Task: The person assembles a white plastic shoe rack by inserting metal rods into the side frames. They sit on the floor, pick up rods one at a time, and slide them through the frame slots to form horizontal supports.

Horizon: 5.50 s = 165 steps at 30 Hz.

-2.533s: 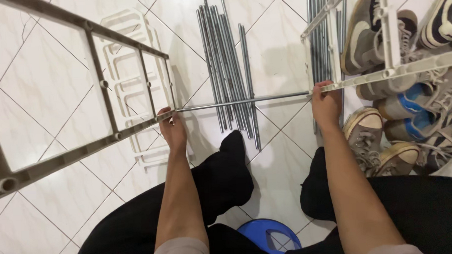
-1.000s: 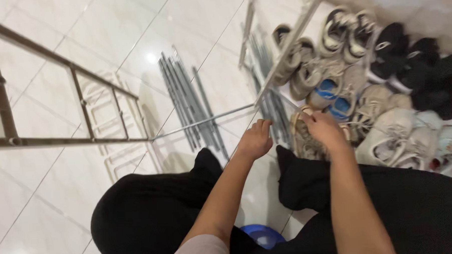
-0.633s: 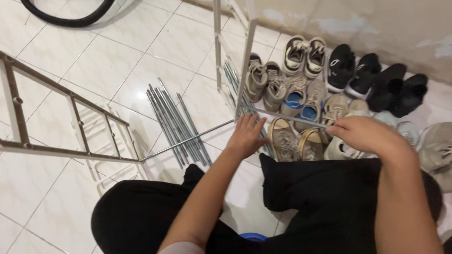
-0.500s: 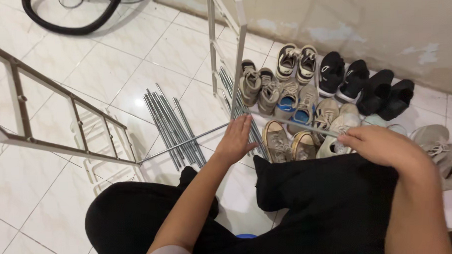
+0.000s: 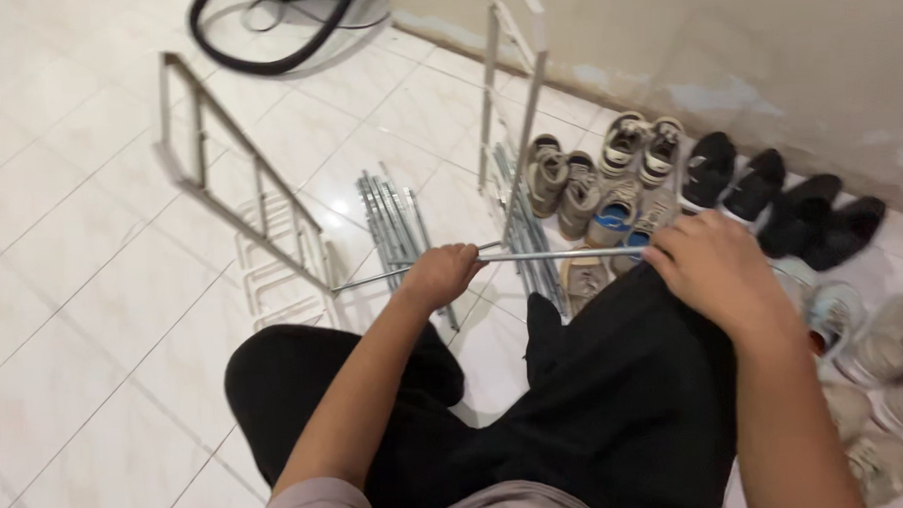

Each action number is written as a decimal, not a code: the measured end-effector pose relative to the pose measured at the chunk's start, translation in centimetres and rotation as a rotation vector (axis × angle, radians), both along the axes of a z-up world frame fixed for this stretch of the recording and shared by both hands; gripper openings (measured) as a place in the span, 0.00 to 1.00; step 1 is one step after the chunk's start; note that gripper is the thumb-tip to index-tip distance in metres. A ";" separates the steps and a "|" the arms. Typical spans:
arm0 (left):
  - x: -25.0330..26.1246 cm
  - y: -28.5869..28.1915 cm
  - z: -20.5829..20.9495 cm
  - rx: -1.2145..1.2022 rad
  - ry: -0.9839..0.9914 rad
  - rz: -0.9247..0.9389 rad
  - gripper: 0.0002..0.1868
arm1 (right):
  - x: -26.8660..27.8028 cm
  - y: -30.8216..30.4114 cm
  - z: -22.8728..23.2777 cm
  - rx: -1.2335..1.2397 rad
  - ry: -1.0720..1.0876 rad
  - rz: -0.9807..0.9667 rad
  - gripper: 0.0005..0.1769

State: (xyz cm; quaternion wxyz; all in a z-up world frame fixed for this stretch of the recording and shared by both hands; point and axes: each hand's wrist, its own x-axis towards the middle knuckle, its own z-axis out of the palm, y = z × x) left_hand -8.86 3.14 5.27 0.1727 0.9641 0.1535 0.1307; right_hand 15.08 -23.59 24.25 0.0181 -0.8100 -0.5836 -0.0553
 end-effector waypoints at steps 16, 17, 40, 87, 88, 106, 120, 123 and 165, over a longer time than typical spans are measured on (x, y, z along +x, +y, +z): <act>-10.8 10.4 10.0 0.093 0.015 0.402 0.22 | -5.8 15.2 4.1 -0.019 0.064 0.186 0.13; -11.6 11.8 9.4 0.249 -0.015 0.422 0.29 | -6.2 16.7 4.0 -0.082 0.050 0.183 0.12; -12.8 24.8 -28.0 -0.454 0.307 1.111 0.29 | -5.7 54.4 -22.6 -0.780 -0.009 0.312 0.21; -13.3 27.3 -36.0 -1.088 -0.582 1.459 0.19 | -6.7 50.4 -44.9 -0.623 0.392 0.656 0.14; -13.0 27.0 -35.2 -1.032 -0.492 1.482 0.20 | -6.9 50.3 -44.9 -0.602 0.414 0.674 0.15; -13.4 26.8 -35.1 -0.889 -0.244 1.494 0.20 | -6.9 49.8 -45.8 -0.661 0.448 0.584 0.17; -13.6 27.1 -35.4 -1.070 -0.386 1.499 0.20 | -7.5 49.1 -46.4 -0.813 0.476 0.606 0.19; -13.6 26.6 -35.3 -0.794 -0.169 1.392 0.27 | -7.8 49.3 -46.3 -0.846 0.432 0.628 0.23; -13.6 31.0 -34.2 -1.012 -0.504 1.597 0.20 | -8.7 52.1 -44.9 -0.574 0.353 0.740 0.15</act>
